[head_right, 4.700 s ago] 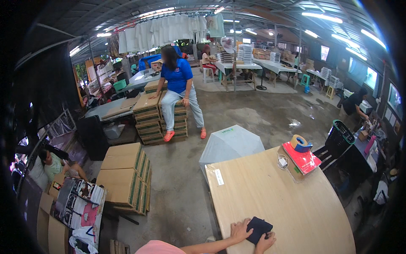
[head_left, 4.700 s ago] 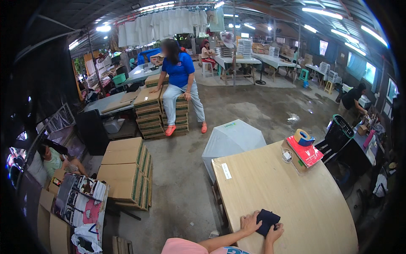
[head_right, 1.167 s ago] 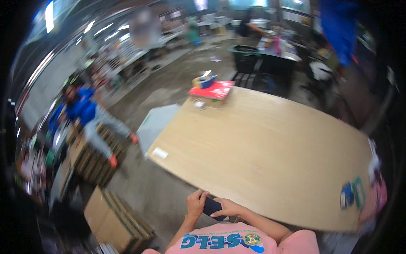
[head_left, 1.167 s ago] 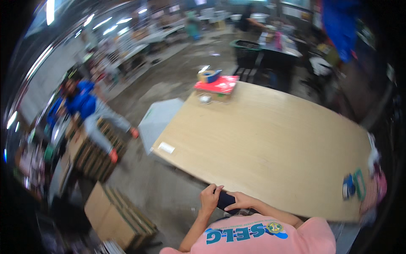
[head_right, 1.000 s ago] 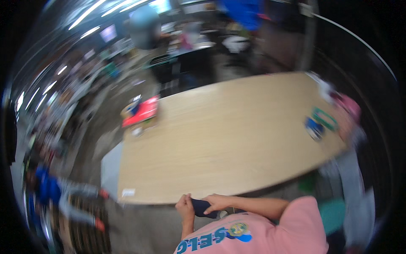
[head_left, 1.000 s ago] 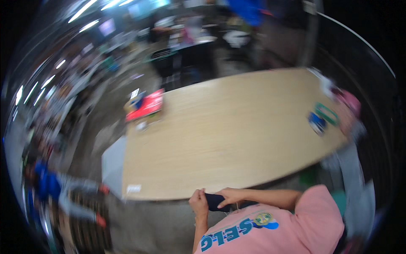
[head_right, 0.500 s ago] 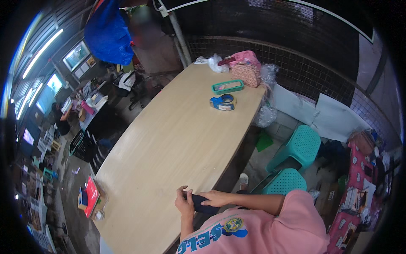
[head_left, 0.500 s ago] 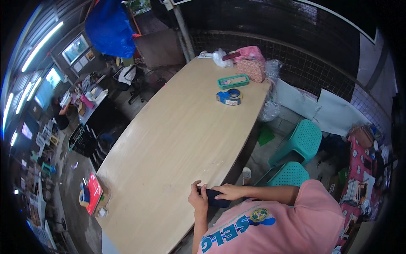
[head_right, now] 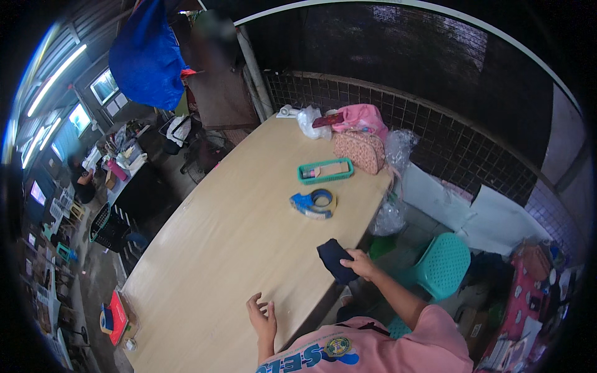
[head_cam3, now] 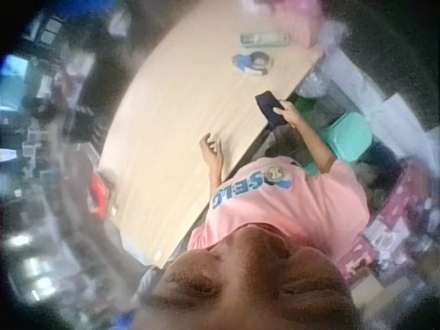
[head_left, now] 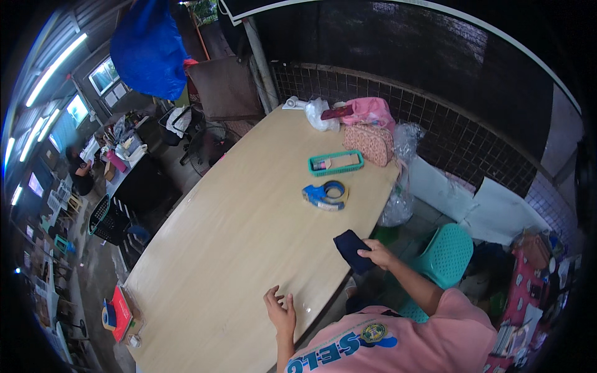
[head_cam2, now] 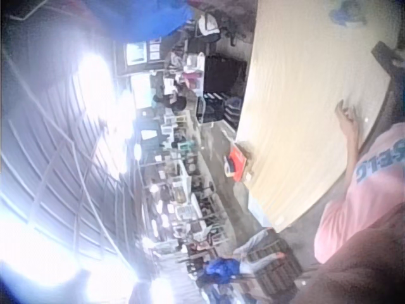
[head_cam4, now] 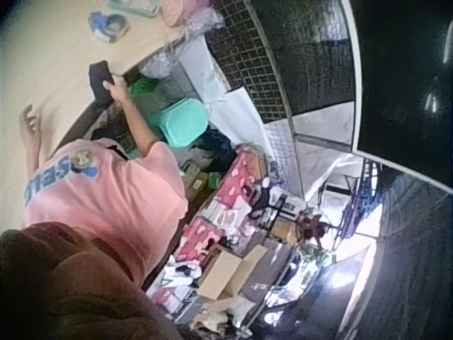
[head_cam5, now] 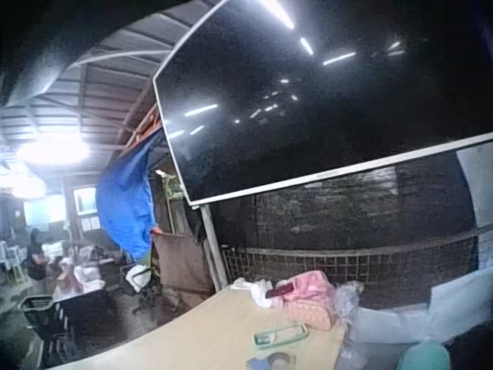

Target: The person folds a black cloth bag and places it into a clear plastic bag by hand. Then, they take a stack of colorful notebooks and wrap them in a large sheet of bubble wrap, securing the package with adhesive tape.

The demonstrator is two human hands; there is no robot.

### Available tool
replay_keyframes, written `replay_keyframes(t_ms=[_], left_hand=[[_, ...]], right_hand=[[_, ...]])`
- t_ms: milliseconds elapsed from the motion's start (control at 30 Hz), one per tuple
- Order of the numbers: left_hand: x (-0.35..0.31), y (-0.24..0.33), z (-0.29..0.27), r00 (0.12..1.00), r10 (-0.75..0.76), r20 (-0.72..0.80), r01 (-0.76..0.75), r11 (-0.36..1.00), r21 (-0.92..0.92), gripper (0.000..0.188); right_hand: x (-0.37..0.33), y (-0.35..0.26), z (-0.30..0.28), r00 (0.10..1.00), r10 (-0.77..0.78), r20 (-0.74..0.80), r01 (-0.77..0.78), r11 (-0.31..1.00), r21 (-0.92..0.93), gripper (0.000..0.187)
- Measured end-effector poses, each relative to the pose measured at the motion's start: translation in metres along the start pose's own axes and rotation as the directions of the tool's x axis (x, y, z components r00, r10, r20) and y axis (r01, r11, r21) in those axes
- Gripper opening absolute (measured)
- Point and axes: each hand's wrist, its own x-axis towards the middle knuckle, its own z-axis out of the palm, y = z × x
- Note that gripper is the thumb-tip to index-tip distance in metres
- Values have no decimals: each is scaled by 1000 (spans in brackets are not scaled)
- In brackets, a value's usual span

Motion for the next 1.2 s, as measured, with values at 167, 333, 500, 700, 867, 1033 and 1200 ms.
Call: replay_keyframes(t_ms=[167,333,500,700,867,1033,1200], left_hand=[[45,25,51,998,-60,-21,60,998,16,36],[82,43,83,999,-30,-23,31,999,44,32],[96,45,82,997,-61,-45,64,995,73,30],[117,36,59,958,-239,-158,196,949,-246,42],[212,75,111,994,-75,-82,28,884,-466,44],[351,166,261,912,-139,387,411,286,-866,44],[503,153,477,756,-154,636,633,-77,-770,18]], right_hand=[[75,-43,-62,996,-71,56,60,982,179,37],[133,-53,-81,972,-113,208,87,988,129,44],[155,-68,-68,907,-196,374,289,934,-210,50],[148,-106,-70,881,-214,422,385,843,-376,45],[122,-158,-134,857,-228,462,449,769,-454,42],[118,-178,-193,836,-193,514,489,688,-537,42],[125,-193,-232,843,-203,499,460,752,-472,46]])
